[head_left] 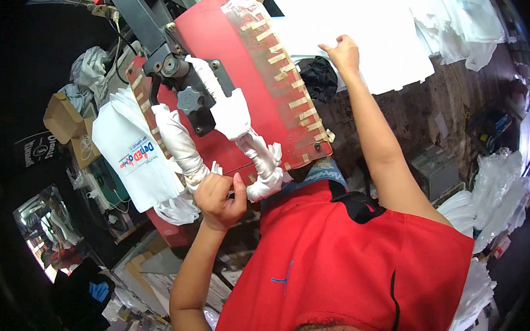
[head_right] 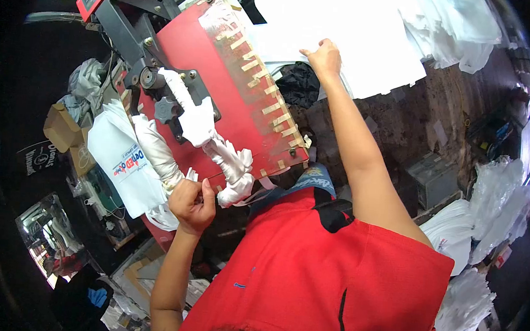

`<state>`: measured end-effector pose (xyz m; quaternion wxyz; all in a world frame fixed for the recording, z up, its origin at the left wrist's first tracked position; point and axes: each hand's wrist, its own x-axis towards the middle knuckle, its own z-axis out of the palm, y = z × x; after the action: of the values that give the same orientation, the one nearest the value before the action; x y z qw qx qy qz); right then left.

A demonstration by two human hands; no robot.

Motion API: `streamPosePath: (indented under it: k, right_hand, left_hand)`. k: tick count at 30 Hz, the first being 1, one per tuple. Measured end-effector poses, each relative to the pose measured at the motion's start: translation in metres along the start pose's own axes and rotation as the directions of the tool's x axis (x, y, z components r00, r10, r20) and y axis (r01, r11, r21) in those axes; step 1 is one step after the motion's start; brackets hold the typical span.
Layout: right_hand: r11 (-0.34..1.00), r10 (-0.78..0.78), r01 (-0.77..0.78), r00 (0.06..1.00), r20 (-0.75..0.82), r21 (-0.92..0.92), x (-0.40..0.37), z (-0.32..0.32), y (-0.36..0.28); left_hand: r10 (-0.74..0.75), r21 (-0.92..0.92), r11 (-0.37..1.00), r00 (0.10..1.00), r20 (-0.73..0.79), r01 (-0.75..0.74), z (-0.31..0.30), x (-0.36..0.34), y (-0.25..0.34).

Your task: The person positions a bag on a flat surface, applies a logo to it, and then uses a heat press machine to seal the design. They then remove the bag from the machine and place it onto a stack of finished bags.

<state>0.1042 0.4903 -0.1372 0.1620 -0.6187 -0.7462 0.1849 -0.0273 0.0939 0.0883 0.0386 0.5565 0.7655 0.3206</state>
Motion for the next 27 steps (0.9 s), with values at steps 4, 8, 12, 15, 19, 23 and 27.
streamPosePath:
  k: [4, 8, 12, 15, 19, 23, 27]
  right_hand:
    - [0.994, 0.108, -0.109, 0.993, 0.052, 0.026, -0.007, -0.006, -0.016]
    - [0.993, 0.051, -0.044, 0.997, -0.057, 0.113, 0.003, 0.016, 0.005]
    - [0.943, 0.106, -0.122, 0.992, 0.069, 0.308, 0.014, 0.008, 0.016]
    - [0.826, 0.068, -0.178, 0.973, 0.219, 0.535, 0.02, -0.003, 0.028]
    - [0.371, -0.01, -0.519, 0.827, 0.562, 0.77, 0.036, -0.028, 0.028]
    - [0.2, -0.073, -0.498, 0.851, 0.52, 0.844, 0.039, -0.051, 0.025]
    - [0.121, -0.159, -0.438, 0.877, 0.453, 0.891, 0.034, -0.105, 0.002]
  left_hand:
    - [0.009, 0.0, 1.0, 1.0, -0.024, -0.009, 0.001, 0.0, 0.0]
    - [-0.001, -0.004, 1.0, 0.999, -0.054, 0.001, 0.001, 0.0, 0.002]
    - [-0.039, -0.058, 0.998, 0.99, -0.133, 0.031, -0.007, -0.001, 0.008]
    - [-0.112, -0.028, 0.994, 0.977, -0.181, 0.108, -0.016, -0.003, 0.018]
    - [0.119, 0.008, 0.992, 0.945, -0.304, -0.122, -0.031, 0.022, 0.084]
    - [0.345, -0.277, 0.891, 0.933, -0.102, -0.359, -0.005, 0.047, 0.185]
    - [0.361, -0.171, 0.925, 0.926, 0.114, -0.339, 0.016, 0.114, 0.236]
